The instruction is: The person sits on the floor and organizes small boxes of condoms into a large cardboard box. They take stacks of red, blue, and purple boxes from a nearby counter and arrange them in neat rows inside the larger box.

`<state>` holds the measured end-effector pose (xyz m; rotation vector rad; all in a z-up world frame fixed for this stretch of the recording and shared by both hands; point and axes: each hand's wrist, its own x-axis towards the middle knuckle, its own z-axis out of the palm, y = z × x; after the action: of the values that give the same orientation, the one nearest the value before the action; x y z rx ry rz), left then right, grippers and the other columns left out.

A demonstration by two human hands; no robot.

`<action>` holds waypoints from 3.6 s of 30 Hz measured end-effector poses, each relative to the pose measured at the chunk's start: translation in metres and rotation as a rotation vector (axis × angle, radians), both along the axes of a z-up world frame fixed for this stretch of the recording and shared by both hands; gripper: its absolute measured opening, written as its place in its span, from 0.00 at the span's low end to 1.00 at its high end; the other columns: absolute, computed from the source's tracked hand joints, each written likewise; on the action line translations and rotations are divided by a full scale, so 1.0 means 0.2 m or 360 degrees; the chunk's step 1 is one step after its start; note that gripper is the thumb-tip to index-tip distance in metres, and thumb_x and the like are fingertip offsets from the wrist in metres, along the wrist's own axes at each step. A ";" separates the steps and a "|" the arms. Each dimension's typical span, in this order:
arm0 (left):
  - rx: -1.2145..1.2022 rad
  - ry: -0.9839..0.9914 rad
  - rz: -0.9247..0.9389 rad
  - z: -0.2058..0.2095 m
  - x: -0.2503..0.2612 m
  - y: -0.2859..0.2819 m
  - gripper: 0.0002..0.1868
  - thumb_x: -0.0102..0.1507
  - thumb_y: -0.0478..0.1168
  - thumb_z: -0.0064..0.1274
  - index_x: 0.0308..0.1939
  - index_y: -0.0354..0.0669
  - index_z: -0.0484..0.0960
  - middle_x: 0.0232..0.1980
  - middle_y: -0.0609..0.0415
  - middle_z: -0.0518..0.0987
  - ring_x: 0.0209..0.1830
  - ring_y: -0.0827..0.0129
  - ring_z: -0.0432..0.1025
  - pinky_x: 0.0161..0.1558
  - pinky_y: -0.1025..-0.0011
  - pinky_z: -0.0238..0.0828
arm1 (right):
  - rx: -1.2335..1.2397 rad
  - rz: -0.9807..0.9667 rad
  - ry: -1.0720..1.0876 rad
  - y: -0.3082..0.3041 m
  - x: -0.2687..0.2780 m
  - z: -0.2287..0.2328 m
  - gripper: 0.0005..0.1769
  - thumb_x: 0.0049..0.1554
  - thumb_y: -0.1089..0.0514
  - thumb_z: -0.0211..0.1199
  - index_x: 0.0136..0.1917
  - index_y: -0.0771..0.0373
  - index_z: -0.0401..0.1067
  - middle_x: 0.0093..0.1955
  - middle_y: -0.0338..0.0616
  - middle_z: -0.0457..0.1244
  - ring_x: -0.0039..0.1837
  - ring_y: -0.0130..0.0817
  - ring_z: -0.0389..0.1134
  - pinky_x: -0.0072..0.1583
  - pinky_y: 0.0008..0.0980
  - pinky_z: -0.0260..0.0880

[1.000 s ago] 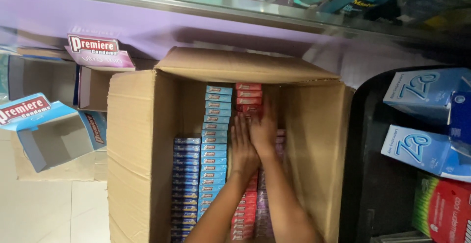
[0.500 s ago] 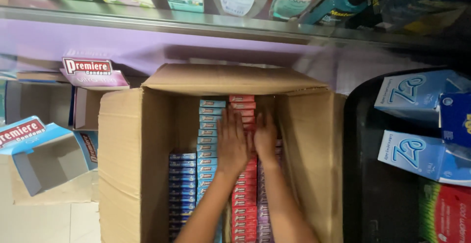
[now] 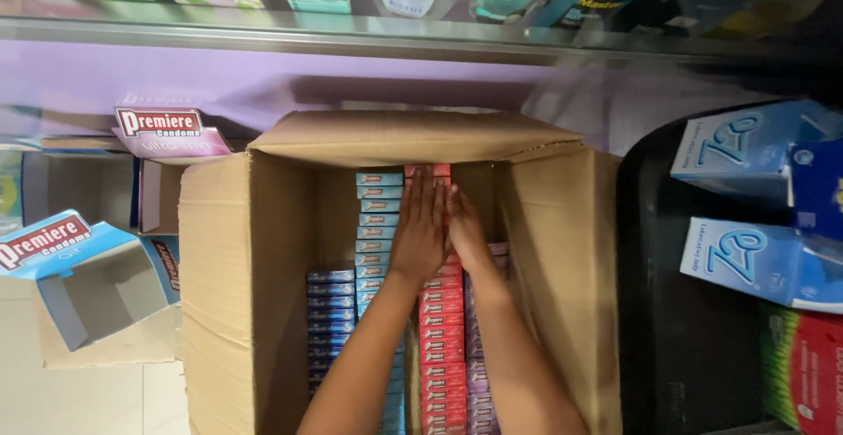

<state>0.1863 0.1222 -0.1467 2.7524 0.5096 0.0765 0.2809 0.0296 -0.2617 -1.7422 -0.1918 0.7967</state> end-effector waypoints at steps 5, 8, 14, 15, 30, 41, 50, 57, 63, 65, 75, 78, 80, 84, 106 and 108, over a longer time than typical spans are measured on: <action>0.0085 0.0115 -0.0044 0.02 0.01 -0.01 0.43 0.64 0.49 0.42 0.78 0.28 0.51 0.82 0.29 0.41 0.84 0.39 0.35 0.79 0.49 0.27 | -0.0175 0.0019 -0.0035 -0.02 -0.01 0.01 0.40 0.67 0.33 0.41 0.76 0.65 0.61 0.77 0.53 0.58 0.77 0.39 0.57 0.74 0.34 0.54; 0.0156 0.0132 -0.0063 0.04 0.02 -0.01 0.43 0.64 0.50 0.42 0.78 0.28 0.50 0.82 0.29 0.41 0.84 0.38 0.34 0.79 0.49 0.27 | -0.0125 0.0025 -0.0008 -0.02 -0.02 0.03 0.40 0.66 0.32 0.41 0.76 0.64 0.62 0.76 0.52 0.59 0.76 0.40 0.59 0.73 0.35 0.56; 0.0048 0.0212 -0.0151 0.06 0.03 0.01 0.44 0.64 0.51 0.41 0.78 0.29 0.47 0.82 0.29 0.40 0.83 0.39 0.32 0.78 0.47 0.25 | -0.0002 0.0011 0.0097 0.00 -0.01 0.13 0.39 0.65 0.33 0.43 0.76 0.63 0.61 0.76 0.51 0.60 0.76 0.41 0.60 0.72 0.36 0.58; 0.0005 0.0154 -0.0160 0.05 0.03 0.01 0.45 0.64 0.52 0.41 0.78 0.30 0.46 0.82 0.29 0.40 0.83 0.39 0.32 0.78 0.47 0.25 | 0.0019 0.0010 0.0078 0.00 -0.01 0.14 0.39 0.66 0.33 0.43 0.76 0.63 0.62 0.76 0.51 0.60 0.76 0.40 0.60 0.72 0.35 0.57; -0.0159 0.0378 -0.0262 0.12 -0.01 0.04 0.50 0.62 0.57 0.46 0.78 0.31 0.42 0.82 0.32 0.41 0.84 0.43 0.33 0.79 0.50 0.26 | -0.0627 0.0132 -0.0465 0.00 -0.12 0.88 0.35 0.70 0.38 0.46 0.82 0.58 0.55 0.69 0.66 0.62 0.72 0.53 0.62 0.71 0.42 0.60; -0.0827 -0.0597 0.0543 0.98 -0.43 -0.64 0.27 0.71 0.42 0.39 0.73 0.32 0.64 0.75 0.32 0.65 0.79 0.37 0.52 0.78 0.48 0.42 | -0.0360 -0.0509 -0.0885 -1.09 -0.35 2.31 0.21 0.60 0.54 0.64 0.65 0.63 0.75 0.66 0.48 0.71 0.68 0.38 0.73 0.70 0.34 0.69; -0.0693 -0.0795 -0.0472 1.78 0.08 -1.09 0.18 0.61 0.33 0.54 0.55 0.34 0.79 0.54 0.39 0.78 0.61 0.44 0.70 0.63 0.52 0.64 | -0.1821 -0.0724 -0.1346 -1.22 -0.05 2.22 0.37 0.48 0.51 0.65 0.67 0.74 0.67 0.60 0.61 0.64 0.62 0.56 0.65 0.62 0.51 0.64; -0.0874 -0.0239 -0.0147 1.72 0.23 -1.07 0.20 0.65 0.44 0.53 0.56 0.35 0.79 0.51 0.35 0.79 0.50 0.43 0.75 0.53 0.54 0.72 | -0.1638 -0.0150 -0.1101 -1.21 -0.25 2.10 0.10 0.58 0.62 0.54 0.53 0.61 0.73 0.52 0.51 0.67 0.53 0.47 0.71 0.52 0.42 0.72; -0.0772 -0.0024 -0.0115 1.55 0.27 -0.95 0.24 0.60 0.53 0.58 0.48 0.35 0.84 0.43 0.34 0.81 0.37 0.44 0.79 0.43 0.53 0.76 | -0.1376 -0.0100 -0.1472 -1.23 -0.39 2.14 0.16 0.52 0.63 0.56 0.54 0.68 0.73 0.56 0.57 0.67 0.53 0.50 0.71 0.53 0.41 0.73; -0.0688 -0.0190 -0.0219 1.47 0.30 -0.93 0.23 0.58 0.51 0.60 0.45 0.34 0.85 0.41 0.33 0.82 0.36 0.42 0.78 0.41 0.52 0.76 | -0.1364 -0.0081 -0.1513 -1.22 -0.41 2.17 0.17 0.52 0.63 0.57 0.55 0.68 0.72 0.60 0.59 0.66 0.54 0.50 0.71 0.54 0.40 0.73; -0.0413 -0.0202 -0.0246 1.70 -0.06 -0.93 0.10 0.56 0.43 0.56 0.29 0.38 0.84 0.31 0.37 0.79 0.30 0.41 0.76 0.37 0.48 0.74 | -0.0629 -0.0632 -0.0739 -1.19 -0.44 2.16 0.53 0.52 0.58 0.68 0.81 0.69 0.41 0.80 0.67 0.48 0.81 0.64 0.47 0.76 0.45 0.50; -0.0242 -0.0241 -0.0239 1.41 -0.42 -0.95 0.12 0.56 0.47 0.57 0.35 0.43 0.84 0.34 0.40 0.80 0.26 0.43 0.76 0.31 0.48 0.75 | -0.0505 -0.0535 -0.0190 -1.20 -0.49 2.38 0.57 0.53 0.49 0.66 0.83 0.64 0.36 0.78 0.60 0.54 0.80 0.57 0.54 0.77 0.42 0.53; -0.0126 -0.0191 -0.0158 1.14 -0.65 -1.00 0.13 0.57 0.49 0.56 0.40 0.46 0.84 0.36 0.41 0.80 0.23 0.44 0.77 0.27 0.49 0.76 | -0.0445 -0.0463 0.0106 -1.22 -0.61 2.31 0.61 0.49 0.46 0.66 0.84 0.61 0.34 0.76 0.59 0.58 0.78 0.55 0.60 0.76 0.40 0.58; -0.0183 -0.0427 -0.0192 0.59 -0.99 -1.08 0.18 0.50 0.45 0.57 0.42 0.44 0.86 0.38 0.36 0.80 0.20 0.42 0.76 0.21 0.47 0.75 | -0.1114 0.0328 -0.0316 -1.26 -0.94 1.86 0.62 0.53 0.49 0.71 0.83 0.67 0.32 0.84 0.71 0.30 0.83 0.73 0.29 0.79 0.58 0.40; -0.0291 -0.0181 -0.0566 0.90 -0.99 -1.22 0.11 0.57 0.43 0.54 0.35 0.39 0.83 0.38 0.41 0.78 0.27 0.44 0.79 0.25 0.48 0.77 | -0.0245 -0.1385 0.0317 -1.57 -0.85 1.54 0.36 0.47 0.50 0.72 0.65 0.63 0.63 0.60 0.57 0.60 0.59 0.56 0.62 0.61 0.52 0.63; -0.0336 -0.0189 -0.0638 0.92 -1.00 -1.27 0.11 0.57 0.44 0.55 0.33 0.38 0.82 0.36 0.41 0.78 0.28 0.45 0.79 0.29 0.49 0.78 | 0.0070 -0.1737 0.0771 -1.66 -0.82 1.36 0.29 0.49 0.50 0.68 0.61 0.62 0.68 0.55 0.54 0.62 0.54 0.52 0.64 0.58 0.50 0.65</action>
<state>-0.0141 -0.1308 0.0377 2.5668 -0.0673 0.0819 0.1163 -0.3018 0.0093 -1.2721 0.9815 0.3472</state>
